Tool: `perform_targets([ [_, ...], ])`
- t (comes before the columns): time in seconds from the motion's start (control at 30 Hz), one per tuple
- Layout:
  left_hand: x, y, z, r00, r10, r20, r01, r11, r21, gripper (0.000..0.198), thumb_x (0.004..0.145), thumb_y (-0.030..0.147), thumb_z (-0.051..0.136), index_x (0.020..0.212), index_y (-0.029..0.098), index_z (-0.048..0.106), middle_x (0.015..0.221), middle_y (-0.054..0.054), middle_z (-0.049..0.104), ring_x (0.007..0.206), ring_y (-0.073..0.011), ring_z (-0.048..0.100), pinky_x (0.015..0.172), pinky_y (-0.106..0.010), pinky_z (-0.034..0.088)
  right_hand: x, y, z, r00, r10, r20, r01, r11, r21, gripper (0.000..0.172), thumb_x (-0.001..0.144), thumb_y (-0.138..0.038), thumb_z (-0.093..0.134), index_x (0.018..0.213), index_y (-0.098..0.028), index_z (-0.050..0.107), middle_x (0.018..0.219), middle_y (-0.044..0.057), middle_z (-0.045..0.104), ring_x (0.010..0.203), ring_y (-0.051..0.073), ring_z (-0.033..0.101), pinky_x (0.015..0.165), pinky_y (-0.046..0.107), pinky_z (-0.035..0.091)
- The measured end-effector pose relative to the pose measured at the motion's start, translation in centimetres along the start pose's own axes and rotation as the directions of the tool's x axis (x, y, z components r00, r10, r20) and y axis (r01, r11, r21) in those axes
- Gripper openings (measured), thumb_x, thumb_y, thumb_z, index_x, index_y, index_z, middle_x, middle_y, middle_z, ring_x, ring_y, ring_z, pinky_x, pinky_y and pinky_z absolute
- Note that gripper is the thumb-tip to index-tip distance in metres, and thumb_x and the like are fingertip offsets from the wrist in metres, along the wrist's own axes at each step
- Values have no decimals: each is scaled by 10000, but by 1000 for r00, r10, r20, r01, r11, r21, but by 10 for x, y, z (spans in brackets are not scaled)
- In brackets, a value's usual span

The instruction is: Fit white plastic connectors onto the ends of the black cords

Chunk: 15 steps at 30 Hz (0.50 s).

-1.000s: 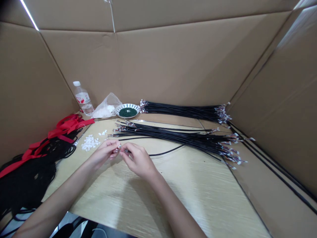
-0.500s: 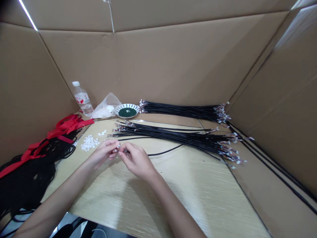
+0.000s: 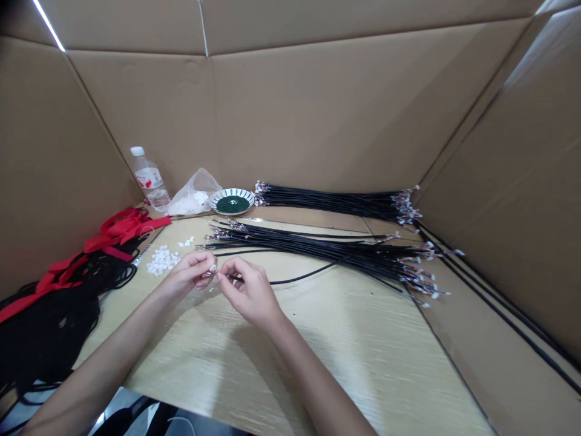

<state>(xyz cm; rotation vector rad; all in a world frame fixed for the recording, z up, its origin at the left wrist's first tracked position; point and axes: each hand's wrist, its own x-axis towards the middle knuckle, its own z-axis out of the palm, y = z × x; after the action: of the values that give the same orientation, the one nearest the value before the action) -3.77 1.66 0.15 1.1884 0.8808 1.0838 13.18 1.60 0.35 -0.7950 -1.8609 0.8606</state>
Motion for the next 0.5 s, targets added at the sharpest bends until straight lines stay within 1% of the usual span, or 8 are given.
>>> perform_targets([
  [0.23, 0, -1, -2, 999, 21, 30, -21, 1000, -13, 349, 758, 424, 661, 653, 136, 494, 503, 66, 378, 406, -36, 311, 409, -185, 201, 0, 0, 1, 997, -65, -53, 63, 998, -25, 75, 805, -199, 544, 736, -173, 558, 673, 4, 602, 572, 96, 538, 537, 190, 437],
  [0.5, -1, 1, -1, 1000, 17, 24, -17, 1000, 5, 359, 744, 436, 670, 649, 136, 499, 510, 63, 396, 410, -36, 315, 410, -185, 220, -1, 1, 0, 995, -81, -54, 79, 996, -41, 65, 794, -181, 548, 732, -172, 563, 666, 2, 606, 559, 92, 536, 531, 183, 440],
])
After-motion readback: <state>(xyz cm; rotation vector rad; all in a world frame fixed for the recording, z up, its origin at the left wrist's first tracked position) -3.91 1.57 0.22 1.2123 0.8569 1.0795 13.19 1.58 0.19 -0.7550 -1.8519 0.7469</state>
